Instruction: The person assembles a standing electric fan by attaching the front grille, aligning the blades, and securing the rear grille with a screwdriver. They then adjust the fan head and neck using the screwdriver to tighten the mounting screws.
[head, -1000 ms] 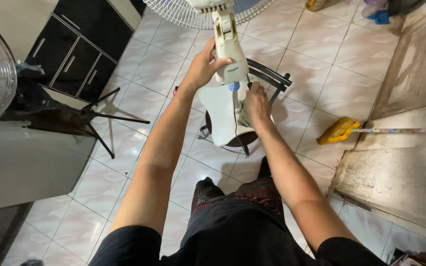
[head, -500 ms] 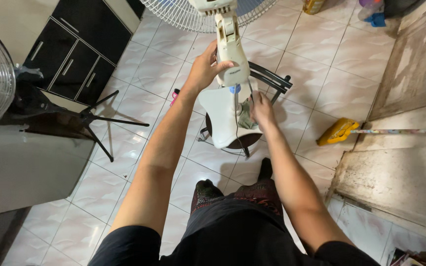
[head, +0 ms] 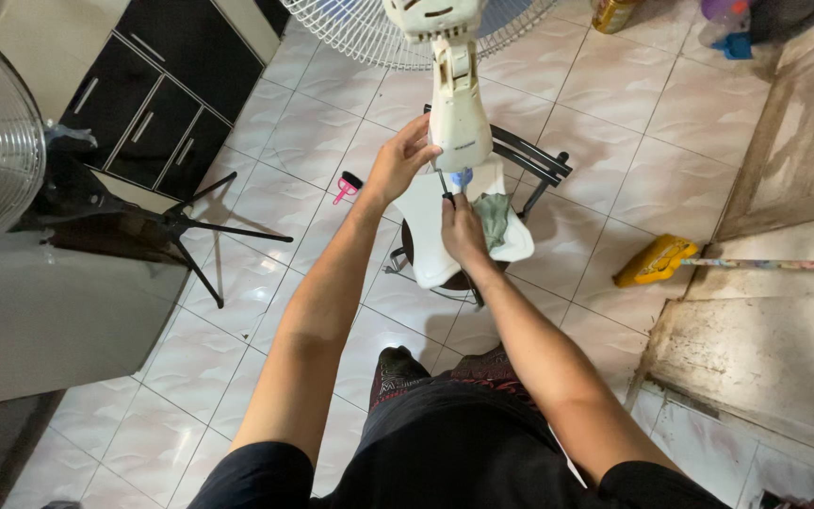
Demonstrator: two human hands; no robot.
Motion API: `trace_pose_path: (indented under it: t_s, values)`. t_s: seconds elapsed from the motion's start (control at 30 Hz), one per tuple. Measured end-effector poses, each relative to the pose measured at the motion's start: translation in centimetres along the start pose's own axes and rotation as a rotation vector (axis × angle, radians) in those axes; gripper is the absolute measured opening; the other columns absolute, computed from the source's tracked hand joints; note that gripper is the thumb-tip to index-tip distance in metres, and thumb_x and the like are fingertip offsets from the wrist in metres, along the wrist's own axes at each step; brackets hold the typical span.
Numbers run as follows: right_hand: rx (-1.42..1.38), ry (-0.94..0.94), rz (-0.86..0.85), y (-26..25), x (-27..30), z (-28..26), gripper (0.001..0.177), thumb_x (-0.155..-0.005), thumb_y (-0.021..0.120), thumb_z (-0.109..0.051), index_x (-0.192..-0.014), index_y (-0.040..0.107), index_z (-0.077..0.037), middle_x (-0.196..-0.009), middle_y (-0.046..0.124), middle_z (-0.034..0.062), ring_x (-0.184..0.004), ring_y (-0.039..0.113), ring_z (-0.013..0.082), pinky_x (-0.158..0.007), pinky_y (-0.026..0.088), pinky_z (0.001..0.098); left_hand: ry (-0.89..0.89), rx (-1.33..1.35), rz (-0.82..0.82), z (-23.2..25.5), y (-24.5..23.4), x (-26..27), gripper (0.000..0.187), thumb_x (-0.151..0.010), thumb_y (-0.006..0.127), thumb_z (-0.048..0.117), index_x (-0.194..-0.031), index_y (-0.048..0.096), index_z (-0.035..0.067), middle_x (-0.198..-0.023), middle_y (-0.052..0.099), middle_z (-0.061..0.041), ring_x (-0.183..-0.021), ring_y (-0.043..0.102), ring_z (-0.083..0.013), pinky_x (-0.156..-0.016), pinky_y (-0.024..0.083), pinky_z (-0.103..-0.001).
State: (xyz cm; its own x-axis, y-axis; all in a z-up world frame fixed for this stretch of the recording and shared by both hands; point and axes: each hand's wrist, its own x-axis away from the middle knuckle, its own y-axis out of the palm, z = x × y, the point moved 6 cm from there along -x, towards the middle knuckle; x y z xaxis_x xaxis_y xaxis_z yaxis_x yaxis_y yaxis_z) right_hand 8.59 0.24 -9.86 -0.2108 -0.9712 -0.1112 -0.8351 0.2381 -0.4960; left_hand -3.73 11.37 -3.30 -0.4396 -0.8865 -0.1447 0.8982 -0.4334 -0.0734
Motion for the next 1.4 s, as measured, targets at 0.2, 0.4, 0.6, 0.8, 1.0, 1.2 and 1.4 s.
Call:
trace_pose_path:
  t_s: [0.2,0.4,0.6,0.8,1.0,1.2,1.4]
  values:
    - [0.228,-0.111,0.080,2.6,-0.3,0.5,0.025,-0.110,0.053,-0.024,-0.112,0.060,0.000,-0.083,0.073,0.0224,-0.074,0.072,0.0412,-0.065,0.056,0.0478,-0.004,0.009,0.025,-1.0,-0.2,-0.2,0.061,-0.098,0.070,0.005,-0.153,0.044,0.004,-0.150,0.057,-0.018,-0.132,0.062,-0.0264,-0.104,0.056,-0.036]
    - [-0.765,0.336,-0.197,3.9,-0.7,5.4,0.026,-0.106,0.051,-0.017,-0.118,0.055,0.005,-0.090,0.068,0.0242,-0.078,0.069,0.0431,-0.067,0.055,0.0484,0.011,0.076,0.004,-2.0,-0.5,-0.2,0.061,-0.098,0.072,0.004,-0.153,0.045,0.005,-0.152,0.055,-0.019,-0.136,0.058,-0.0267,-0.106,0.056,-0.037]
    - [0.137,-0.317,0.257,1.3,0.9,0.4,0.030,-0.102,0.049,-0.009,-0.125,0.050,0.011,-0.096,0.063,0.0260,-0.081,0.066,0.0451,-0.068,0.054,0.0489,-0.005,0.077,0.037,-2.1,-0.3,-0.3,0.062,-0.097,0.072,0.006,-0.153,0.045,0.006,-0.150,0.055,-0.019,-0.132,0.062,-0.0262,-0.099,0.058,-0.035]
    - [-0.283,-0.076,0.067,3.0,-0.2,3.0,0.026,-0.104,0.050,-0.006,-0.125,0.051,0.009,-0.097,0.062,0.0239,-0.083,0.065,0.0436,-0.071,0.054,0.0476,0.012,0.066,0.029,-1.6,-0.5,-0.2,0.062,-0.096,0.073,0.008,-0.152,0.046,0.006,-0.149,0.057,-0.020,-0.134,0.060,-0.0277,-0.100,0.058,-0.035]
    - [-0.545,0.129,-0.036,1.5,-1.3,3.3,0.026,-0.101,0.054,-0.003,-0.125,0.050,0.004,-0.094,0.061,0.0201,-0.080,0.065,0.0417,-0.070,0.054,0.0461,0.007,0.020,0.035,-1.2,-0.5,0.1,0.062,-0.097,0.074,0.009,-0.152,0.046,0.007,-0.149,0.057,-0.019,-0.134,0.060,-0.0283,-0.102,0.058,-0.036]
    - [0.312,-0.540,0.404,-1.5,3.6,-5.2,0.030,-0.100,0.055,0.000,-0.130,0.051,0.000,-0.097,0.060,0.0205,-0.082,0.064,0.0410,-0.073,0.053,0.0447,-0.005,0.059,0.024,-1.5,-0.3,0.1,0.061,-0.097,0.073,0.009,-0.152,0.046,0.007,-0.148,0.058,-0.018,-0.131,0.062,-0.0272,-0.097,0.057,-0.035]
    - [-0.718,0.310,0.059,2.7,0.1,2.0,0.025,-0.103,0.063,-0.015,-0.124,0.063,-0.001,-0.079,0.062,0.0106,-0.066,0.053,0.0349,-0.061,0.044,0.0470,-0.005,0.065,0.017,-1.8,-0.4,0.2,0.062,-0.096,0.072,0.009,-0.152,0.046,0.008,-0.145,0.060,-0.018,-0.130,0.062,-0.0254,-0.100,0.057,-0.035]
